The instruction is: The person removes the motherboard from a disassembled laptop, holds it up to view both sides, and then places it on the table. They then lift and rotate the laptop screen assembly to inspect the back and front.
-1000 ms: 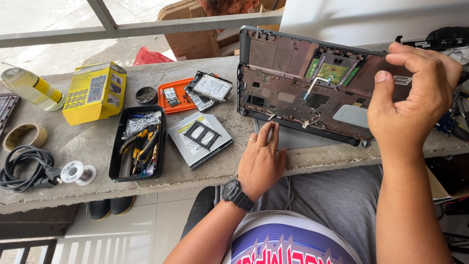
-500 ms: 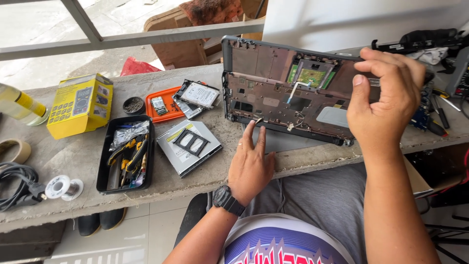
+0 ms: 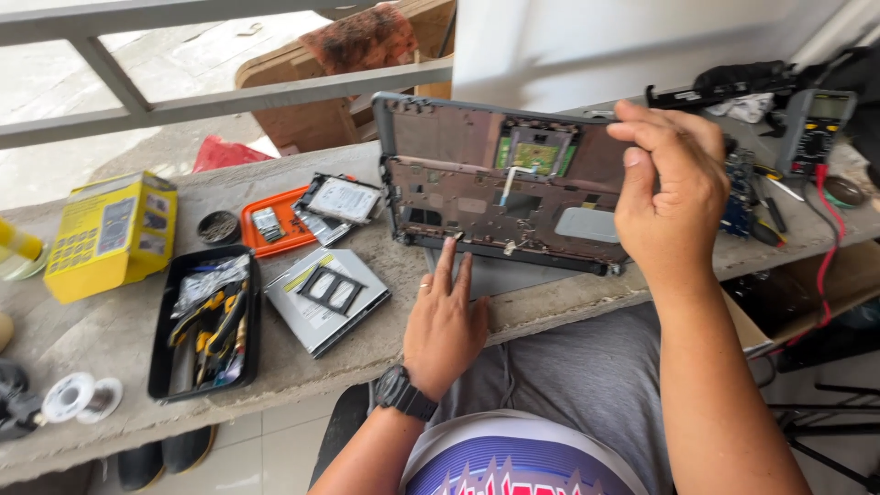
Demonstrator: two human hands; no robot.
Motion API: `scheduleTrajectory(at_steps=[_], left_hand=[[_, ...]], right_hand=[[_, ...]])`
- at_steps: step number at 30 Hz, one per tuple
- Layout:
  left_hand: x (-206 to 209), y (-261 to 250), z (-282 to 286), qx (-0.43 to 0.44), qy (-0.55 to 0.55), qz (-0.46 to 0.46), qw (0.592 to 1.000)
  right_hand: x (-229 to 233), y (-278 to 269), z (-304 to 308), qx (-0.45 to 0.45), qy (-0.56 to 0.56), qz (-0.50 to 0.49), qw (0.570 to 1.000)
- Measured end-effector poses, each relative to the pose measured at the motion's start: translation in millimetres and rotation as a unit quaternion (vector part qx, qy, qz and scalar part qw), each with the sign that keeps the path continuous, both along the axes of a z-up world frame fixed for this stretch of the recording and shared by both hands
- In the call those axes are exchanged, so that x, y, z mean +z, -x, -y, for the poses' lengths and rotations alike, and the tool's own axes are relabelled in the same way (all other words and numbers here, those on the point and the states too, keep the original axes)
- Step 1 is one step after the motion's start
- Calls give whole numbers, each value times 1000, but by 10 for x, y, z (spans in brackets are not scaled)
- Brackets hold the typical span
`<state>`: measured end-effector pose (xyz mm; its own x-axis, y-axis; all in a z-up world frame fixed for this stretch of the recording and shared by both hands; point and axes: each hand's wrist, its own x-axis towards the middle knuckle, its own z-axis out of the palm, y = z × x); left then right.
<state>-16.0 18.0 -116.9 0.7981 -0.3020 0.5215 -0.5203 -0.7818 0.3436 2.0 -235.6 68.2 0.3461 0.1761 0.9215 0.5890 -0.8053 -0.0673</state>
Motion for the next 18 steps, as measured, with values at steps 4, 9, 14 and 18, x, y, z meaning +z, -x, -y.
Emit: scheduleTrajectory(at_steps=[4,9,14,18], left_hand=[[-13,9,6,5,-5,0,1000],[-51,-29,23,4,-16,18,1000],[-56,-15,25,16,-10,11,1000],[-95,-23,37,31,0,14,999]], right_hand=[[103,100,125,-6,4,-46,999],[229,307,197,30,-64,-82,994],[111,473,356,54,-159,-50,984],[-239,397,556,17,-265,-48,963]])
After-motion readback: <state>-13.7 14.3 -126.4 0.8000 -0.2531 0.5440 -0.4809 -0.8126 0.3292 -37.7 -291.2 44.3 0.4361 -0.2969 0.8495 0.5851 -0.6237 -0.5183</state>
